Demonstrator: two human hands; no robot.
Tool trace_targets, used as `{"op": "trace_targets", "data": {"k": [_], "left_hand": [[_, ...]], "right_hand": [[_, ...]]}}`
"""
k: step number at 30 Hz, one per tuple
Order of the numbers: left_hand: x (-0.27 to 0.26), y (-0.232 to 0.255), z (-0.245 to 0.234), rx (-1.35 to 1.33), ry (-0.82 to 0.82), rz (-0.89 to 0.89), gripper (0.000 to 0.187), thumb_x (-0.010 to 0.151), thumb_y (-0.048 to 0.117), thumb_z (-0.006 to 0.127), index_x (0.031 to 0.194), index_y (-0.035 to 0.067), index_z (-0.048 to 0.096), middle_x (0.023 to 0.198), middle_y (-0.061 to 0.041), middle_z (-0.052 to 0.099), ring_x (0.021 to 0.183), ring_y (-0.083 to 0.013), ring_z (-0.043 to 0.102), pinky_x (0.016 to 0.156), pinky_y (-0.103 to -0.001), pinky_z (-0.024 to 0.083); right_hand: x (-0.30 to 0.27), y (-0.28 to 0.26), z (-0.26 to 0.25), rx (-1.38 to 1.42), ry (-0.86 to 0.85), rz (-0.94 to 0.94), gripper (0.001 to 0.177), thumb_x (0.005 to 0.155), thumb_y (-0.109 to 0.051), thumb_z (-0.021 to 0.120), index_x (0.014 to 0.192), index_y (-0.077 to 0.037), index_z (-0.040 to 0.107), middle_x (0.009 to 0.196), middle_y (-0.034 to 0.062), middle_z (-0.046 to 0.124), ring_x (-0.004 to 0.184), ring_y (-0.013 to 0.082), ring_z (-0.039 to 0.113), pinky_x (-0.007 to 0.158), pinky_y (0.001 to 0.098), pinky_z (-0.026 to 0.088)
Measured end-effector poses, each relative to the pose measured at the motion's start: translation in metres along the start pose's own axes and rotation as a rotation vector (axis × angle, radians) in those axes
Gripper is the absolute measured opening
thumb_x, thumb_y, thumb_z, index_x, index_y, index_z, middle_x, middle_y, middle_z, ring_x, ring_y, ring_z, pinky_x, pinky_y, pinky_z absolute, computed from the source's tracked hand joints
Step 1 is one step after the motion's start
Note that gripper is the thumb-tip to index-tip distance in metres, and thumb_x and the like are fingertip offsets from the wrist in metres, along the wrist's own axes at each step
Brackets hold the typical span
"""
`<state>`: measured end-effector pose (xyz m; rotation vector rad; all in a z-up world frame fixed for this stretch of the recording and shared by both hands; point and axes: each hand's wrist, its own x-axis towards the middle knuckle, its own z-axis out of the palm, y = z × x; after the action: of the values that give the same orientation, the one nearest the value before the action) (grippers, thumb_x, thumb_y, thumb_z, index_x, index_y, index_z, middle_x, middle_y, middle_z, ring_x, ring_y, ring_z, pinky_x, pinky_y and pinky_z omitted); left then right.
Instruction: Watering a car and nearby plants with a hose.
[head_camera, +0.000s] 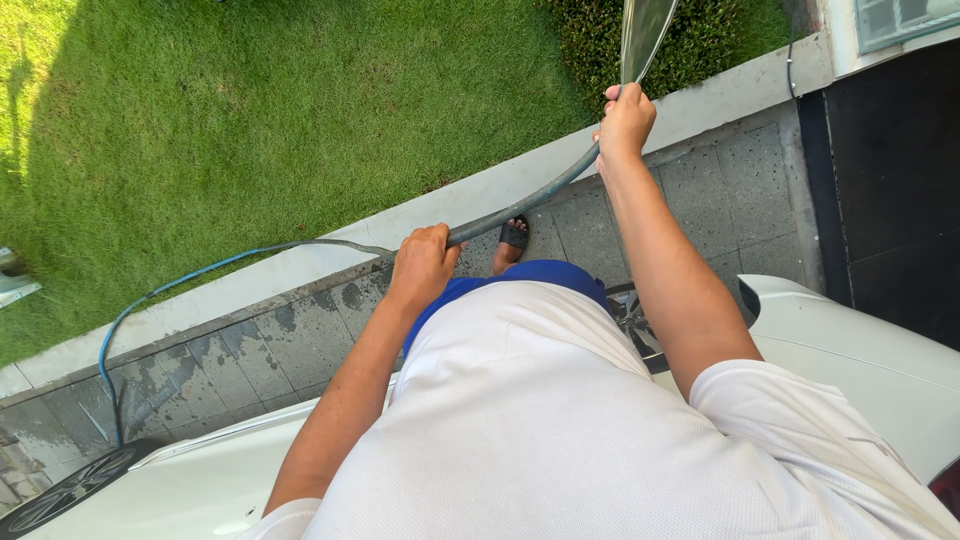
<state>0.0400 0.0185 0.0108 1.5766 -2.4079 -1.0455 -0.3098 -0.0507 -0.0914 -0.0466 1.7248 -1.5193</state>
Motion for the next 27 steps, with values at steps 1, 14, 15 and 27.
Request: {"op": "trace_targets", "data": {"k": [1,14,15,27], "left_hand": [[0.0,-0.001,0.0,-0.003,0.011,0.018,0.023,0.093,0.02,0.07,0.085,0.0,0.062,0.079,-0.022,0.066,0.083,-0.0422,0.063,0.076,-0.054,0.048],[-0.01,-0.012,0.006,-0.007,0.005,-0.017,0.023,0.093,0.021,0.069,0.085,0.001,0.062,0.079,-0.021,0.067,0.083,-0.0404,0.063,0.076,-0.053,0.049],[-0.01,-0.011,0.005,-0.006,0.009,-0.017,0.023,0.093,0.021,0.069,0.085,0.001,0.062,0.079,-0.021,0.067,0.083,-0.0404,0.063,0.076,-0.053,0.049],[-0.007,-0.005,0.005,-0.007,0.028,-0.034,0.028,0.095,0.025,0.068,0.084,0.0,0.06,0.079,-0.022,0.066,0.082,-0.0421,0.063,0.075,-0.054,0.048]], "right_hand": [[0.001,0.001,0.0,-0.003,-0.001,-0.004,0.025,0.095,-0.025,0.044,0.086,-0.007,0.06,0.063,-0.0011,0.047,0.044,0.0095,0.033,0.039,0.0304,0.027],[-0.003,0.01,0.009,-0.094,-0.115,0.089,0.027,0.096,-0.029,0.044,0.086,-0.009,0.059,0.061,-0.003,0.046,0.044,0.0092,0.034,0.04,0.0305,0.03],[-0.005,0.008,0.012,-0.093,-0.118,0.087,0.027,0.096,-0.029,0.044,0.086,-0.009,0.059,0.061,-0.003,0.046,0.044,0.0092,0.034,0.04,0.0305,0.03],[-0.005,-0.009,0.021,-0.084,-0.095,-0.037,0.025,0.095,-0.027,0.046,0.085,-0.009,0.06,0.062,-0.0029,0.047,0.044,0.0086,0.036,0.038,0.0296,0.031]]}}
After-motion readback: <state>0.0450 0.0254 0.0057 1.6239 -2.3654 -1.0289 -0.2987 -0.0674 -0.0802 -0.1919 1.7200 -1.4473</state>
